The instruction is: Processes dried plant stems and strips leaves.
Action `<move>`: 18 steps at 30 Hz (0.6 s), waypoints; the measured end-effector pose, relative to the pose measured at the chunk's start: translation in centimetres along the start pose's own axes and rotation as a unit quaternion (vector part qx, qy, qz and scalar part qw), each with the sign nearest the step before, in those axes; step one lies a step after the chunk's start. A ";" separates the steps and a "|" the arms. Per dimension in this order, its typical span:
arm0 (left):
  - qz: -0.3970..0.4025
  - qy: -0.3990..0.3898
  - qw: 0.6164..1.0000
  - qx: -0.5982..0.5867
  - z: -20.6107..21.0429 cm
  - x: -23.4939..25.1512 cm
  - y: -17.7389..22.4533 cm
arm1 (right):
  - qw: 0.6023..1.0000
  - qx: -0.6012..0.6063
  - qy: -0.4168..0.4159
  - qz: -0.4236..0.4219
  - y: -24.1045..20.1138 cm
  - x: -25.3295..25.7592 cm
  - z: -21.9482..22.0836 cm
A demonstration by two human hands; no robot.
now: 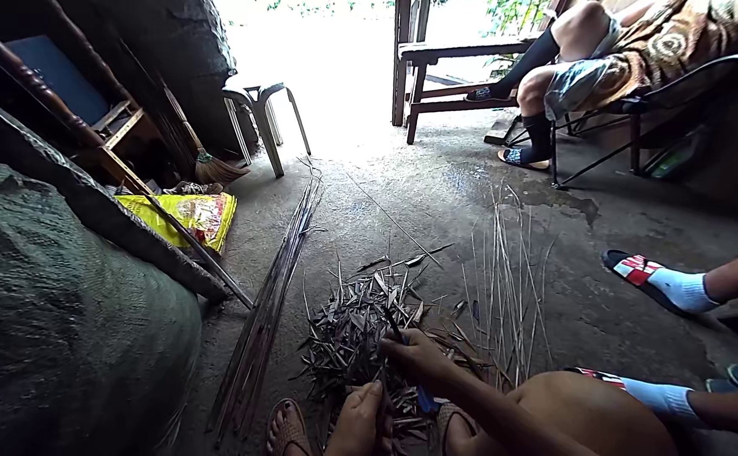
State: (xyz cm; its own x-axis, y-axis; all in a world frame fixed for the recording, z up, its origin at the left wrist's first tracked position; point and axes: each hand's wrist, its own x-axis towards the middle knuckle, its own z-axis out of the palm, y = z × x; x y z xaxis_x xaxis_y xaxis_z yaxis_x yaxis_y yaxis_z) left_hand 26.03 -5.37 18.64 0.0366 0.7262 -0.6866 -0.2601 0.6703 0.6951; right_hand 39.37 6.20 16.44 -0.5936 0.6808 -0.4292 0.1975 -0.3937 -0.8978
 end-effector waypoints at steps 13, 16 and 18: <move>0.040 0.039 0.998 -0.004 -1.1 0.5 0.0 | 0.881 -0.443 0.070 -0.149 0.3 -2.2 1.1; 0.055 0.063 0.996 -0.010 -0.9 0.3 0.5 | 0.811 -0.537 0.058 -0.224 1.7 -3.1 3.2; 0.059 0.069 0.996 0.009 -0.7 0.2 0.2 | 0.802 -0.559 0.074 -0.197 1.6 -2.7 3.2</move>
State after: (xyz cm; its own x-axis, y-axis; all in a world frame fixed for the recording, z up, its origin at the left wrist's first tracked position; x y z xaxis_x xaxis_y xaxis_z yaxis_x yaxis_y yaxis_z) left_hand 25.35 -5.18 18.48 -0.1264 0.7726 -0.6222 -0.2382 0.5852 0.7751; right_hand 38.80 1.79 16.49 -0.6991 0.7147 -0.0228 0.6423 0.6137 -0.4592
